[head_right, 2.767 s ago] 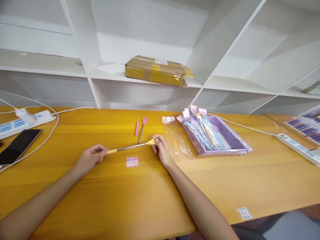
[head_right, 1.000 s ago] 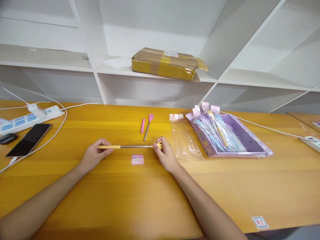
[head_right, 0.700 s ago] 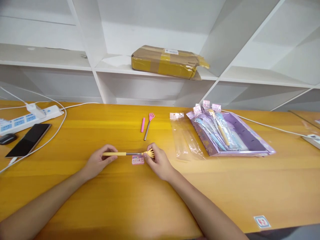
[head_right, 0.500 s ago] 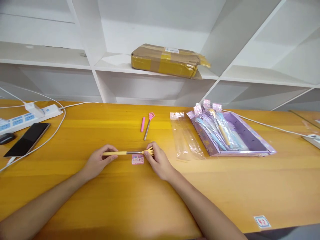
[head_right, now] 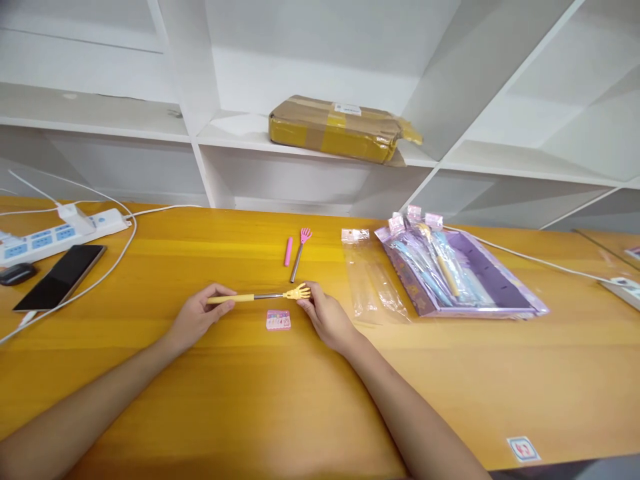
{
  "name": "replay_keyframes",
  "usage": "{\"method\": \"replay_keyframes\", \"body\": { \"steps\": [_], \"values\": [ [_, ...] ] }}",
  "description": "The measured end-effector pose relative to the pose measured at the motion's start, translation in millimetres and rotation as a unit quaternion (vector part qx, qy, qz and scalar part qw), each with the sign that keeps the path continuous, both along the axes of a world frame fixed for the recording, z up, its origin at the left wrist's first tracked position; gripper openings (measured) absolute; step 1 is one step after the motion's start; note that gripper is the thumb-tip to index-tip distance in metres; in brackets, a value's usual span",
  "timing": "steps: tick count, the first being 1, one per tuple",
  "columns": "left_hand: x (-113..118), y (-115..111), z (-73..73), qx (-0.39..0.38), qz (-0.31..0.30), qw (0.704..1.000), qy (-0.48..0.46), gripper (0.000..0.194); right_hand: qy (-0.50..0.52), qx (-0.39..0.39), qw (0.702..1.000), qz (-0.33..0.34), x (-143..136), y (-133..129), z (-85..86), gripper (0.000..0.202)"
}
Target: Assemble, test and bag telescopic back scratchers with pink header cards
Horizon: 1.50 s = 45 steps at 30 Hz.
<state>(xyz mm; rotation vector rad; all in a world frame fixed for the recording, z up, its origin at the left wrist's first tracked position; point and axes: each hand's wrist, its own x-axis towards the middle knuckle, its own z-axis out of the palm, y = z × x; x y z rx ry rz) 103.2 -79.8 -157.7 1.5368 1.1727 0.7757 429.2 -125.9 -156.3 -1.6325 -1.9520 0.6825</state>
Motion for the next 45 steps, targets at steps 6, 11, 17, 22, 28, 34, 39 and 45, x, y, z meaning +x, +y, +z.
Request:
{"method": "replay_keyframes", "body": {
  "steps": [6, 11, 17, 22, 28, 34, 39, 45],
  "values": [
    [1.0, -2.1, 3.3, 0.027, -0.012, 1.0, 0.01, 0.032, -0.179, -0.006, 0.984, -0.003, -1.5, -1.4, 5.1, 0.029],
    [0.6, -1.0, 2.0, 0.012, -0.011, 1.0, 0.015, 0.033, -0.198, -0.034, 0.979, 0.015, -4.0, -5.1, 15.5, 0.034],
    [0.8, -2.5, 4.2, 0.016, -0.032, 0.999, 0.031, 0.033, -0.153, -0.024, 0.987, 0.027, -3.0, -6.9, 20.1, 0.044],
    [2.3, -4.6, 7.5, 0.044, -0.065, 0.995, 0.065, 0.031, -0.28, -0.055, 0.957, 0.047, -5.2, -4.9, 15.6, 0.026],
    [2.5, -5.6, 10.8, 0.054, -0.056, 0.994, 0.074, 0.028, -0.378, -0.03, 0.924, 0.06, -12.4, -9.0, 9.2, 0.023],
    [4.6, -15.4, 9.0, 0.003, -0.09, 0.994, 0.066, 0.028, -0.392, 0.001, 0.92, 0.008, -15.4, -15.2, 8.0, 0.028],
    [4.9, -20.5, 1.1, -0.015, -0.072, 0.996, 0.042, 0.028, -0.376, 0.027, 0.926, -0.013, -18.1, -21.3, 4.3, 0.031],
    [6.0, -21.8, -0.7, -0.013, -0.06, 0.998, 0.017, 0.031, -0.352, 0.04, 0.935, -0.013, -23.0, -25.6, -6.0, 0.03]
  ]
}}
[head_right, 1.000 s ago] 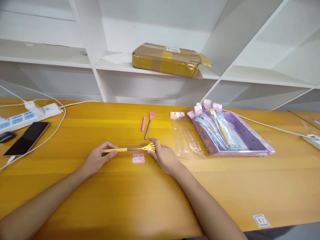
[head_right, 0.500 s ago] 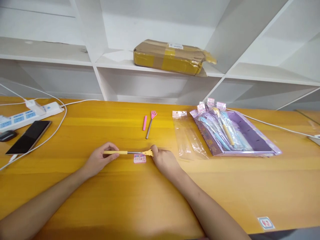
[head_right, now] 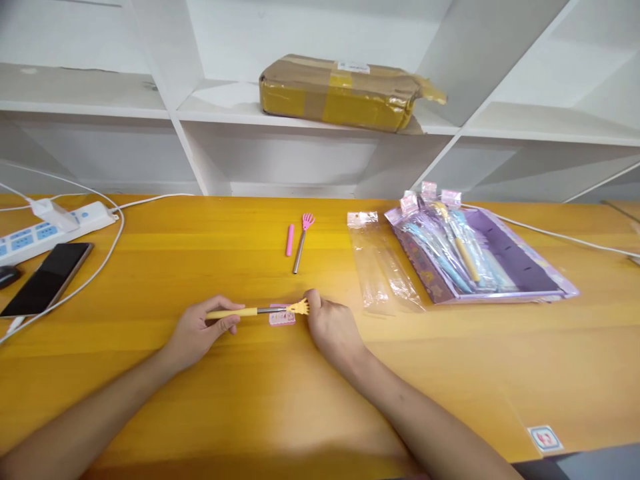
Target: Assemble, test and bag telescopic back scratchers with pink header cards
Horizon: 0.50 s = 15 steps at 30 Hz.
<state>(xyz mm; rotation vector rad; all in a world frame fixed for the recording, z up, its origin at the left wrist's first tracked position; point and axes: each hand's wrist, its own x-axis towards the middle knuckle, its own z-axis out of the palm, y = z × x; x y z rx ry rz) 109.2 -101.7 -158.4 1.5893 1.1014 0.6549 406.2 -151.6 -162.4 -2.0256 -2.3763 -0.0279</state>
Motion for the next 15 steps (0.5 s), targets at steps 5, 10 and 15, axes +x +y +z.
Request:
{"method": "replay_keyframes", "body": {
  "steps": [5, 10, 15],
  "values": [
    [3.6, -4.0, 3.2, -0.001, 0.008, 1.0, -0.02, 0.03, 0.023, 0.025, 0.999, -0.008, -2.0, -4.2, -3.7, 0.031],
    [2.1, -5.0, 3.4, -0.003, -0.004, 1.0, -0.015, 0.03, 0.037, 0.04, 0.999, -0.001, -2.7, -8.2, -6.8, 0.026],
    [1.8, -2.2, 4.0, -0.003, -0.02, 1.0, 0.006, 0.033, 0.018, -0.007, 1.0, -0.007, 1.7, 1.4, 5.7, 0.026]
  ]
}}
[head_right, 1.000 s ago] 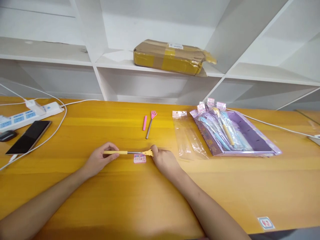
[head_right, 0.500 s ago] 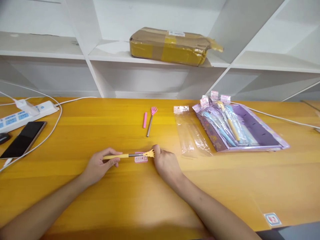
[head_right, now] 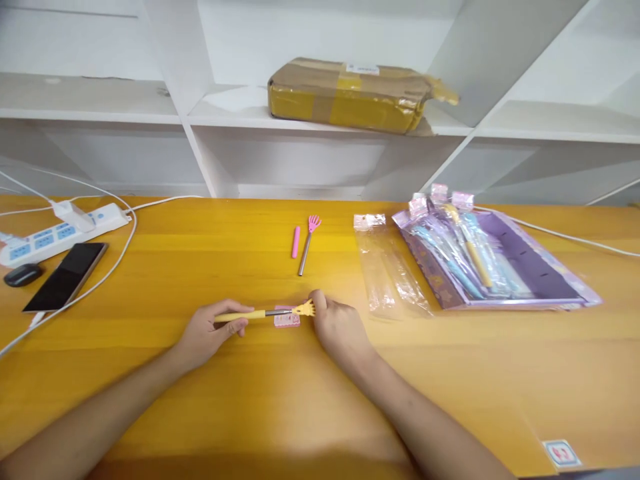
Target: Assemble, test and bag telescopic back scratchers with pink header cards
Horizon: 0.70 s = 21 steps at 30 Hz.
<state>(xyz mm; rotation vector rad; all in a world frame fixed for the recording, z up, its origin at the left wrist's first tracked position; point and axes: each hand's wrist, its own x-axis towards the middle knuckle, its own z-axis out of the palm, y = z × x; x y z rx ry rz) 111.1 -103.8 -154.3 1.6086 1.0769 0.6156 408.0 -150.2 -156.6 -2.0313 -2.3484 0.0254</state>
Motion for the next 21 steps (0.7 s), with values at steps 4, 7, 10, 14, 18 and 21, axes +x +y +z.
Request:
{"method": "replay_keyframes", "body": {
  "steps": [4, 7, 10, 14, 18, 21],
  "values": [
    [2.2, 2.8, 2.3, -0.019, 0.024, 0.999, -0.011, 0.039, 0.017, -0.008, 1.0, -0.022, -0.7, 6.6, 24.4, 0.028],
    [1.6, 5.9, 8.5, -0.032, 0.044, 0.998, -0.036, 0.045, 0.034, 0.022, 0.999, -0.02, -9.7, 9.2, 45.7, 0.03],
    [-1.8, 8.3, 27.4, 0.005, 0.066, 0.996, -0.053, 0.045, -0.003, 0.032, 0.999, 0.001, -21.9, 10.2, 77.1, 0.024],
    [-4.7, 17.8, 77.0, 0.097, 0.046, 0.994, -0.03, 0.043, -0.063, 0.079, 0.995, 0.013, -27.4, 9.0, 133.3, 0.025],
    [-9.0, 32.0, 142.4, 0.235, 0.001, 0.968, 0.089, 0.037, -0.069, 0.118, 0.991, -0.002, -21.2, 4.6, 173.7, 0.023],
    [-18.0, 32.3, 181.7, 0.319, 0.002, 0.935, 0.151, 0.034, -0.027, 0.145, 0.989, 0.013, -16.7, -1.7, 185.5, 0.015]
  ]
}}
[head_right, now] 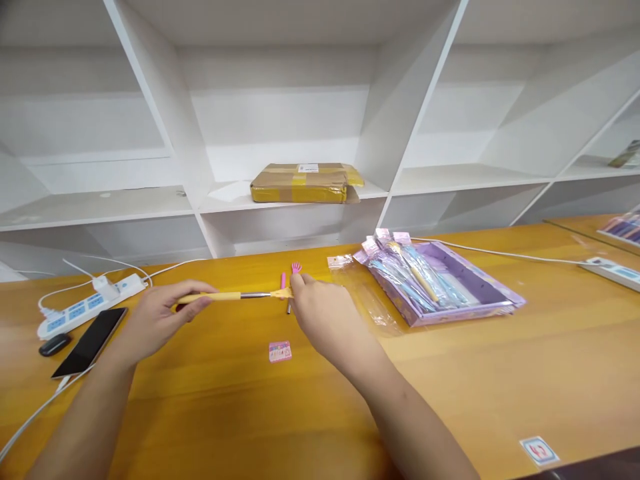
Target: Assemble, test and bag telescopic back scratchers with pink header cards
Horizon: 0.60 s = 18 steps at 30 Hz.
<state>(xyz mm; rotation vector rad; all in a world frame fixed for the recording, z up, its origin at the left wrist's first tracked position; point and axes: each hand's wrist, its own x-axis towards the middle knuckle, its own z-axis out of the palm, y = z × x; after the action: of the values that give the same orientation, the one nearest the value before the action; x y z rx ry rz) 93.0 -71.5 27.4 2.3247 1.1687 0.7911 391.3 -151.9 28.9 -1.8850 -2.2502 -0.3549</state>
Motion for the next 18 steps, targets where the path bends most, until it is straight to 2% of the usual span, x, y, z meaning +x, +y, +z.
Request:
{"method": "replay_keyframes", "body": {
  "steps": [2, 4, 11, 14, 18],
  "values": [
    [-6.6, -3.9, 13.4, 0.057, 0.025, 0.998, 0.011, 0.034, 0.03, 0.023, 0.999, 0.034, 1.8, -3.8, 3.0, 0.019],
    [-11.6, -7.1, 16.8, 0.09, 0.033, 0.995, 0.023, 0.033, 0.044, 0.044, 0.996, 0.064, 3.0, -5.3, 4.1, 0.028],
    [-10.7, -0.5, 5.0, 0.126, -0.019, 0.982, 0.141, 0.038, 0.072, 0.093, 0.988, 0.103, 7.9, 9.6, -3.3, 0.041],
    [-6.5, -0.3, -1.0, 0.113, -0.055, 0.976, 0.175, 0.034, 0.077, 0.108, 0.983, 0.13, 9.3, 16.4, -7.7, 0.038],
    [-2.0, -4.9, -12.7, 0.101, -0.064, 0.979, 0.167, 0.031, 0.068, 0.141, 0.967, 0.199, 8.7, 22.1, -11.8, 0.03]
  ]
}}
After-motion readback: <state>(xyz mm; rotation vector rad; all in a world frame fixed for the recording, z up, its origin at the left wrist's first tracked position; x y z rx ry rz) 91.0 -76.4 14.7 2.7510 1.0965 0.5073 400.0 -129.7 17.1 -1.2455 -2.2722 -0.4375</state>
